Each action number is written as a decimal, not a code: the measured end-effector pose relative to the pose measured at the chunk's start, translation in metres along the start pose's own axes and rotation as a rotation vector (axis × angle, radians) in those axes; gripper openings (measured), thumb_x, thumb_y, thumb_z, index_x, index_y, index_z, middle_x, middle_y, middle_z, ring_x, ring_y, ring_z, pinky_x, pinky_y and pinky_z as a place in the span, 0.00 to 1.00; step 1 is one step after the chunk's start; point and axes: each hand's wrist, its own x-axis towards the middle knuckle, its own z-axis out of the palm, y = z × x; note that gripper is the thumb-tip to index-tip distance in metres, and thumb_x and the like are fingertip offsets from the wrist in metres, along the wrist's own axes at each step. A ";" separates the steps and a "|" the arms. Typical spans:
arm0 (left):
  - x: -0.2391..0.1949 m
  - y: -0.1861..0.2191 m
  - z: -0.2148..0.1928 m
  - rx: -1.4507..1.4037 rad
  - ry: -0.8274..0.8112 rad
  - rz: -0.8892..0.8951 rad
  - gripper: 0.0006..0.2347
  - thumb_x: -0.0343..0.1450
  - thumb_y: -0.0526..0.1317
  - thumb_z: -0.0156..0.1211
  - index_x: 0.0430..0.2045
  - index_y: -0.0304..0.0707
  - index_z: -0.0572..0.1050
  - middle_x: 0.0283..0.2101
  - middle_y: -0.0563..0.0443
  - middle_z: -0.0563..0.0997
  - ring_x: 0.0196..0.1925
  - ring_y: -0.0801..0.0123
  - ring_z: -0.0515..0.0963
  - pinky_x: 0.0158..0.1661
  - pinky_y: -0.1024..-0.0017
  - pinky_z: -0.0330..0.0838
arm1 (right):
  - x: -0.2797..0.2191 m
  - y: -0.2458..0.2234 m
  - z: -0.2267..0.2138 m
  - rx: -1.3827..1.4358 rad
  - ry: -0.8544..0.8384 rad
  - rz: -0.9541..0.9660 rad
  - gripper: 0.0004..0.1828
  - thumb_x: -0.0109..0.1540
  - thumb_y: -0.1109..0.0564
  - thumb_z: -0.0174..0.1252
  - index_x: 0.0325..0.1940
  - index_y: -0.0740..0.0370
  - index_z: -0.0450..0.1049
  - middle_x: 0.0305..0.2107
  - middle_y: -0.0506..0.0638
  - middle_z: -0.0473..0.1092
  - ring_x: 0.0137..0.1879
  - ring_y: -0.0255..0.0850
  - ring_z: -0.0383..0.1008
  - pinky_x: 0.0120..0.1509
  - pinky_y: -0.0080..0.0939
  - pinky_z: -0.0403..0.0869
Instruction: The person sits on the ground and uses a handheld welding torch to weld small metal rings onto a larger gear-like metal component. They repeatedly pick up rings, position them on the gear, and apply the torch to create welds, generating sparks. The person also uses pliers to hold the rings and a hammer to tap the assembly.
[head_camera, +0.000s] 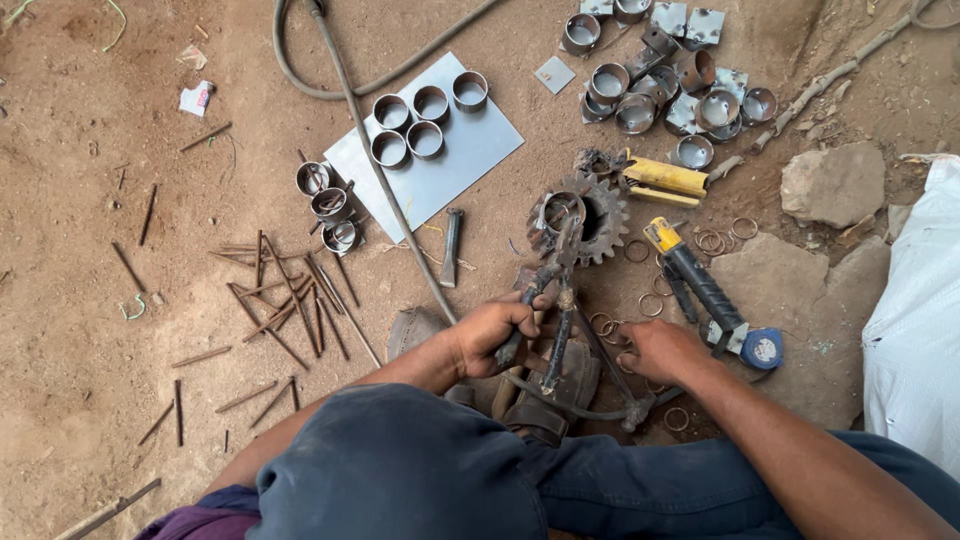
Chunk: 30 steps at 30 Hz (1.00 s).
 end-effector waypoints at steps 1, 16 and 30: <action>0.001 0.004 0.001 0.048 0.041 -0.029 0.09 0.65 0.29 0.48 0.36 0.44 0.65 0.49 0.37 0.79 0.55 0.49 0.78 0.50 0.39 0.80 | 0.001 0.000 0.000 -0.006 0.009 -0.009 0.26 0.63 0.37 0.59 0.61 0.49 0.71 0.45 0.50 0.78 0.51 0.43 0.80 0.56 0.49 0.80; 0.018 0.021 0.004 0.259 0.104 -0.113 0.14 0.69 0.42 0.54 0.45 0.35 0.71 0.42 0.40 0.82 0.40 0.60 0.82 0.36 0.55 0.82 | -0.012 -0.001 -0.008 0.005 0.091 -0.039 0.25 0.61 0.39 0.61 0.59 0.47 0.73 0.48 0.50 0.77 0.56 0.47 0.78 0.61 0.52 0.77; -0.044 0.031 0.021 1.222 0.508 -0.038 0.13 0.68 0.39 0.63 0.42 0.29 0.77 0.56 0.35 0.66 0.44 0.60 0.74 0.36 0.61 0.87 | -0.008 0.010 -0.014 0.167 0.132 0.019 0.32 0.60 0.39 0.62 0.66 0.49 0.69 0.41 0.55 0.80 0.51 0.49 0.82 0.58 0.49 0.77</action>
